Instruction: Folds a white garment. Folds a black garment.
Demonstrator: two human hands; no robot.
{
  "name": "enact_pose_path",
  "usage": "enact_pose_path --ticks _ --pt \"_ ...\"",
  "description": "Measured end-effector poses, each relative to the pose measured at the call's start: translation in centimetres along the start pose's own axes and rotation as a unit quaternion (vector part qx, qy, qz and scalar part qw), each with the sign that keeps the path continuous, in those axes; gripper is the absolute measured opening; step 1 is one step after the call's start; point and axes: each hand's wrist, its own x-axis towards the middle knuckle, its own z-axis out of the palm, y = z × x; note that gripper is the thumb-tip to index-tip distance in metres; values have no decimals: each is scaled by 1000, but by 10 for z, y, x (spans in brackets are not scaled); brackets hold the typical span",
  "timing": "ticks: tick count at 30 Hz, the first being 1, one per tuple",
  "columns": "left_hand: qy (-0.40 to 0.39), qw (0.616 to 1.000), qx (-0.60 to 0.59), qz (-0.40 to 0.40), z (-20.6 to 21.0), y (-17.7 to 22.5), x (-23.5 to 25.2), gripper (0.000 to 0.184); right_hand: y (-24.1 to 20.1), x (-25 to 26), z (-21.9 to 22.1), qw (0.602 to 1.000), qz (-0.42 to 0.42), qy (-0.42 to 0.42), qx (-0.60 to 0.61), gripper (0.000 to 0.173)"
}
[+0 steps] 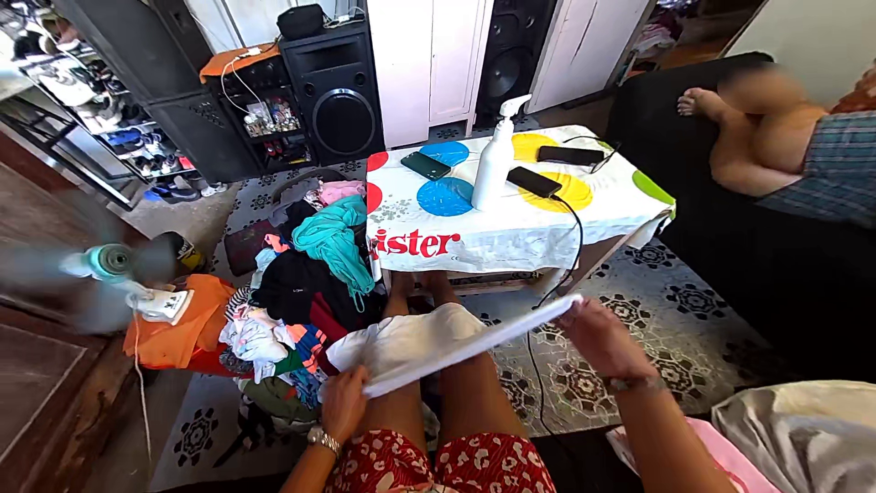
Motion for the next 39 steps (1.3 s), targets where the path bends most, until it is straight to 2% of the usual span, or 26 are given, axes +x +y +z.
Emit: enact_pose_path --ticks 3,6,8,11,13,15,17,19,21,25,28,30,32,35,37,38,39 --pt "-84 989 81 -93 -38 -31 48 32 -31 54 4 995 -17 94 -17 13" --pt "-32 991 80 -107 -98 -49 83 34 -47 98 9 989 3 142 -47 15" --pt "48 997 3 -53 -144 -51 98 33 -65 112 19 989 -20 143 -42 11" --pt "143 979 -140 34 -196 -51 99 19 -91 102 29 992 -77 102 3 13" --pt "178 968 -160 80 -215 -50 83 14 -98 79 21 994 -88 59 27 17" --pt "186 968 -112 122 -222 -50 54 19 -92 47 -2 996 -88 3 21 14" --pt "174 971 -36 162 -216 -48 13 28 -78 1 -23 997 -74 -12 -1 16" --pt "157 968 30 191 -191 -48 -33 25 -49 -47 -49 999 -33 -20 -32 20" --pt "118 972 70 193 -151 -53 -73 17 -10 -92 -75 997 31 -18 -64 15" --pt "-114 988 77 74 -75 -70 -122 18 38 -153 -93 980 142 -4 -139 31" --pt "-199 977 76 -8 -46 -76 -135 25 55 -166 -104 979 151 -7 -133 29" --pt "-199 977 72 -28 -35 -81 -140 32 57 -167 -105 975 153 -11 -162 26" --pt "-173 984 42 -17 -29 -84 -144 35 54 -164 -104 954 169 -28 -247 31" --pt "-89 993 -74 16 -30 -84 -147 32 52 -149 -101 871 219 -93 -430 31" --pt "-44 982 -185 6 -36 -87 -145 30 46 -137 -101 828 237 -145 -487 29" --pt "-22 972 -234 3 -43 -90 -140 29 36 -132 -100 832 228 -155 -481 25" --pt "0 961 -275 8 -54 -94 -134 29 24 -127 -98 862 196 -146 -444 17"
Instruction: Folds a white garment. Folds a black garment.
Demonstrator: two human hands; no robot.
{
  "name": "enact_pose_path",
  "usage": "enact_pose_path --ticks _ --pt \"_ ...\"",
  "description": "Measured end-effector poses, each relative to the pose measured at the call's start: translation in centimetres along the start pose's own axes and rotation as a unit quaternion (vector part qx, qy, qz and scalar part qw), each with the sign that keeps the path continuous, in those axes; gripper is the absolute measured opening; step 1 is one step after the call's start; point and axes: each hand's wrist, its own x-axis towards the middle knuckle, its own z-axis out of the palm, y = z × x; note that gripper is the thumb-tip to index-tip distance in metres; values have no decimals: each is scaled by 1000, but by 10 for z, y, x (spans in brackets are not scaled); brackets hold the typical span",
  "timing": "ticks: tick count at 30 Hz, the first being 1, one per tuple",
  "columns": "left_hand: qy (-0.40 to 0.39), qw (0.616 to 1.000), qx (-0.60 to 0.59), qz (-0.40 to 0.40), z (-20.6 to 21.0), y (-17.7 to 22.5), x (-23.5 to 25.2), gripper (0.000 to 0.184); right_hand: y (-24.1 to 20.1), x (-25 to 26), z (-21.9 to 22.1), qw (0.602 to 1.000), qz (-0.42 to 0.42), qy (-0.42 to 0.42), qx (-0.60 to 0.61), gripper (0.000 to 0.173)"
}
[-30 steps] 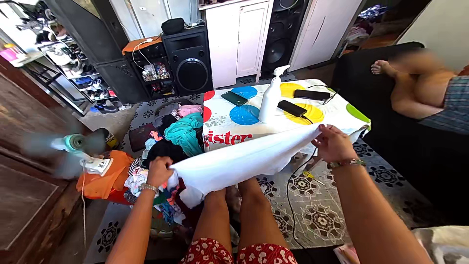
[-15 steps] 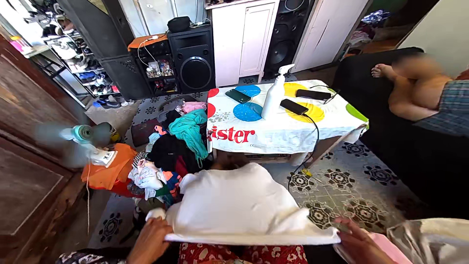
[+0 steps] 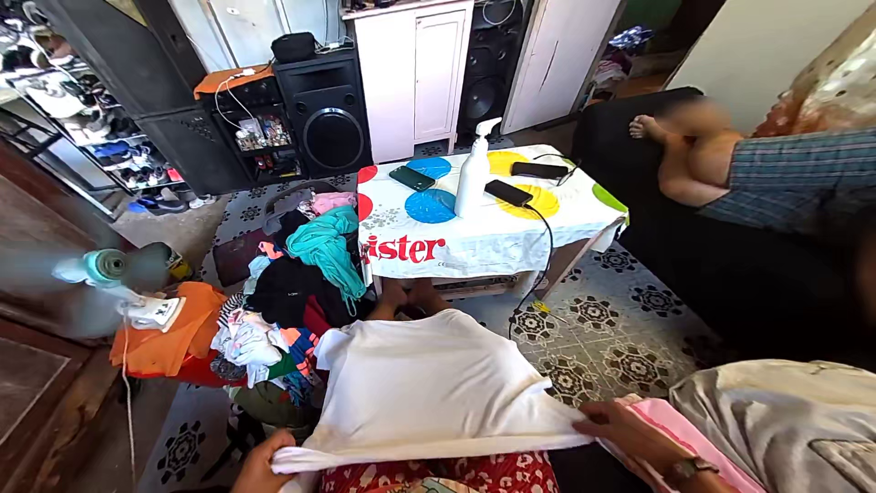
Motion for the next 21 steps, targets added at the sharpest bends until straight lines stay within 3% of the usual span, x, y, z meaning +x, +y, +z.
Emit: enact_pose_path --ticks 1,4,6,8,10,12,15,18,21 --pt "25 999 -37 14 -14 3 10 29 -10 -1 -11 995 -48 37 80 5" --pt "114 986 -107 51 -52 33 63 28 -57 19 -39 922 -163 130 328 22" --pt "86 995 -10 47 -72 53 118 31 -98 50 -54 932 -133 177 286 9" --pt "50 981 186 13 -97 79 173 28 -141 84 -75 944 -54 231 229 29" --pt "158 961 225 18 -125 114 205 25 -172 109 -104 922 -61 291 246 36" --pt "258 947 187 35 -149 136 225 26 -194 121 -121 891 -118 335 282 22" --pt "198 958 205 8 -174 144 237 28 -218 119 -126 868 -176 309 347 7" --pt "213 958 183 53 -182 138 213 35 -208 96 -114 892 -231 224 316 14" --pt "195 962 160 107 -180 118 159 40 -167 59 -96 922 -254 196 217 35"
